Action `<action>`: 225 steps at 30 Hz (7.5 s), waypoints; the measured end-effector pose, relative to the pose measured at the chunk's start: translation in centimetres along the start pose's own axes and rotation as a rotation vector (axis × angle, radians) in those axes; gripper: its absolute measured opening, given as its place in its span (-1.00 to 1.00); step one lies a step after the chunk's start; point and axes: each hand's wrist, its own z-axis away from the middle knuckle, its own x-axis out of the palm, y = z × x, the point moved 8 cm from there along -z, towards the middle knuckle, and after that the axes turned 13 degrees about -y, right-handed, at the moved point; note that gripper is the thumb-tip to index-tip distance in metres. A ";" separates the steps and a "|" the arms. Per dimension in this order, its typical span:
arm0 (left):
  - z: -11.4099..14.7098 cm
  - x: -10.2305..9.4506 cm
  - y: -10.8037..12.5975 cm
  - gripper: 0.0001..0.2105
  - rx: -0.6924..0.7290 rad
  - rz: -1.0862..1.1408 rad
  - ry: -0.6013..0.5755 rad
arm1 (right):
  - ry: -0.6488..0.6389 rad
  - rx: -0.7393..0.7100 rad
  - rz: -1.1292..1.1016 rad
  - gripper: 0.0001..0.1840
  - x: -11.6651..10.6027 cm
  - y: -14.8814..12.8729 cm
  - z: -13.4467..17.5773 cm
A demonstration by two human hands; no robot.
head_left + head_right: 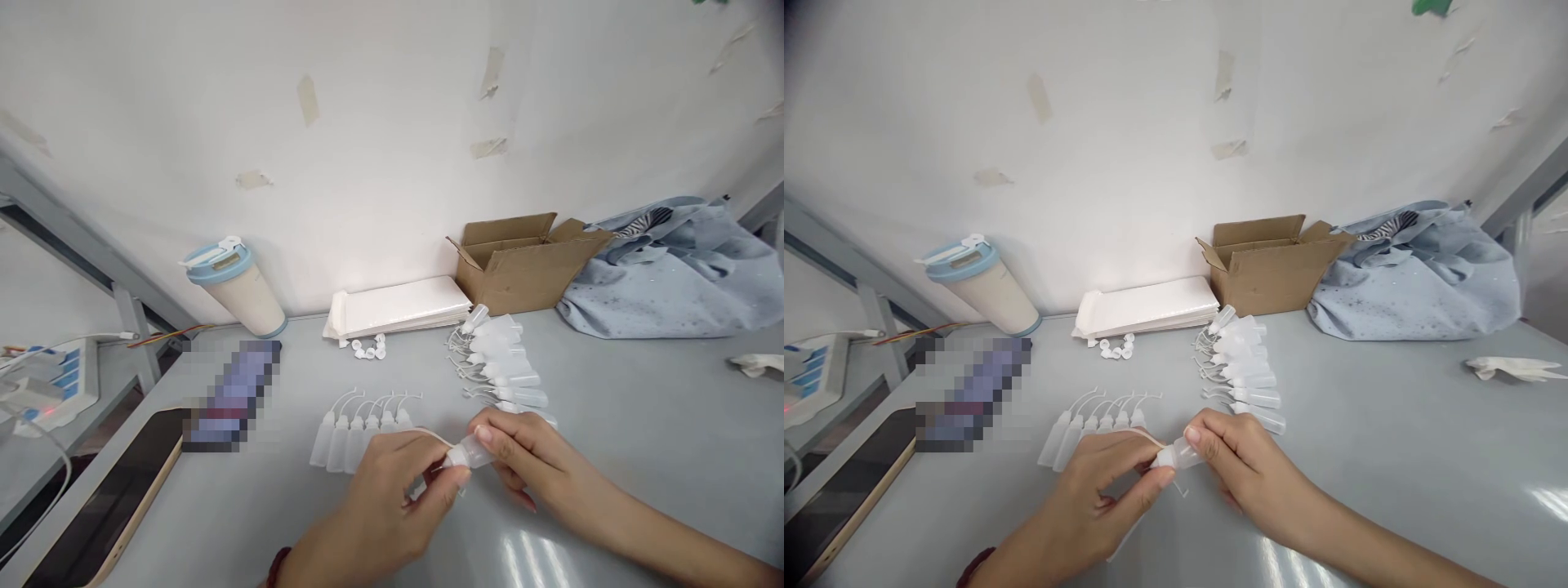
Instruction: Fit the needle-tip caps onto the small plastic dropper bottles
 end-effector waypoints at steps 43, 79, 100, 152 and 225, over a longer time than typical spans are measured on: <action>-0.6 -7.3 -11.7 -0.69 -0.343 -0.512 0.153 | 0.216 0.104 0.986 -0.85 -10.3 -0.9 1.5; -0.1 -7.8 -9.1 -0.81 -0.334 -0.220 0.229 | -0.008 -0.410 1.170 -0.79 7.5 -2.6 1.4; -0.5 1.6 -3.5 -0.89 -0.225 1.339 0.016 | 0.112 -0.576 0.681 -0.84 3.1 -4.6 1.9; -0.3 2.5 -1.8 -0.81 -0.171 1.470 -0.011 | -0.481 -0.263 -0.958 -0.64 5.0 -1.4 -0.5; -0.4 1.4 -5.0 -0.76 -0.270 1.170 0.024 | -0.367 -0.143 -0.864 -0.69 3.2 -0.7 -0.8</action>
